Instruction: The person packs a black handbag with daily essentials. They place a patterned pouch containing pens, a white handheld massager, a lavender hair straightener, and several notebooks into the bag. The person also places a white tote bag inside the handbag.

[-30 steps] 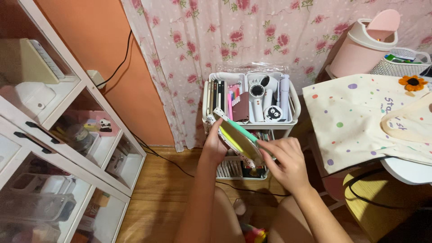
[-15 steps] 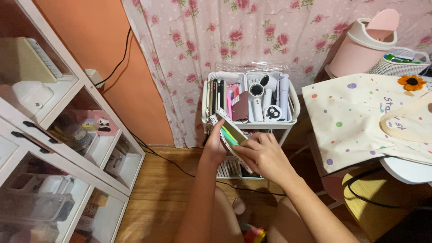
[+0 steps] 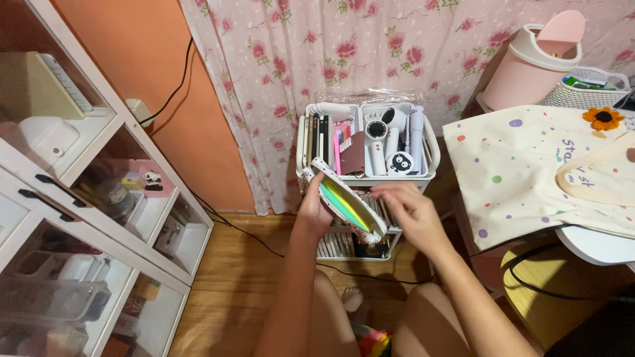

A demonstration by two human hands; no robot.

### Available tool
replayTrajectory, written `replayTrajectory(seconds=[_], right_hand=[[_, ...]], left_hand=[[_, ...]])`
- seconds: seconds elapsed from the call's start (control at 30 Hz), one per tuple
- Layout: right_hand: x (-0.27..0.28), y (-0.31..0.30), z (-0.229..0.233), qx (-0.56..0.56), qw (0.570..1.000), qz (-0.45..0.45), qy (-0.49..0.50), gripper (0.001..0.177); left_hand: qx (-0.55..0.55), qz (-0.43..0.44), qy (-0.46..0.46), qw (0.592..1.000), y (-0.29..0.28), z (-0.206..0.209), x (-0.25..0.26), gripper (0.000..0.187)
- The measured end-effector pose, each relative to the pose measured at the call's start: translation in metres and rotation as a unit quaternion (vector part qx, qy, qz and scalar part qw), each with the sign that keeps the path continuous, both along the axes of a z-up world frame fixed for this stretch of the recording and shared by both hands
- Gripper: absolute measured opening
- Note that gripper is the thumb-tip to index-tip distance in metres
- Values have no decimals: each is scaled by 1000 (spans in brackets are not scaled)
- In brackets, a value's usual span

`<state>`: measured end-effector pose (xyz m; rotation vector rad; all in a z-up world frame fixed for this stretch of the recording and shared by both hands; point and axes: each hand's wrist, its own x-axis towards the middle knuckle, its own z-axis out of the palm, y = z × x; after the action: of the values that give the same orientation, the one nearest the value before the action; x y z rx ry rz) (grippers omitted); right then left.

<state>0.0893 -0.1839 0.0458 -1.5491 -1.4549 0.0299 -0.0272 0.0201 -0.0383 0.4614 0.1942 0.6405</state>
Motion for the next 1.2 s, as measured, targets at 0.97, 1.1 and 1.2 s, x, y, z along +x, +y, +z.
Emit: replayTrajectory(seconds=[0.97, 1.1, 1.2], right_hand=[[98, 271, -121, -339, 838, -295, -310, 47], [108, 294, -141, -366, 808, -334, -318, 45], [106, 303, -150, -367, 787, -369, -331, 39]], left_hand=[[22, 300, 29, 953, 50, -14, -36, 56], [-8, 283, 16, 959, 53, -15, -41, 59], [-5, 281, 4, 960, 54, -19, -44, 62]])
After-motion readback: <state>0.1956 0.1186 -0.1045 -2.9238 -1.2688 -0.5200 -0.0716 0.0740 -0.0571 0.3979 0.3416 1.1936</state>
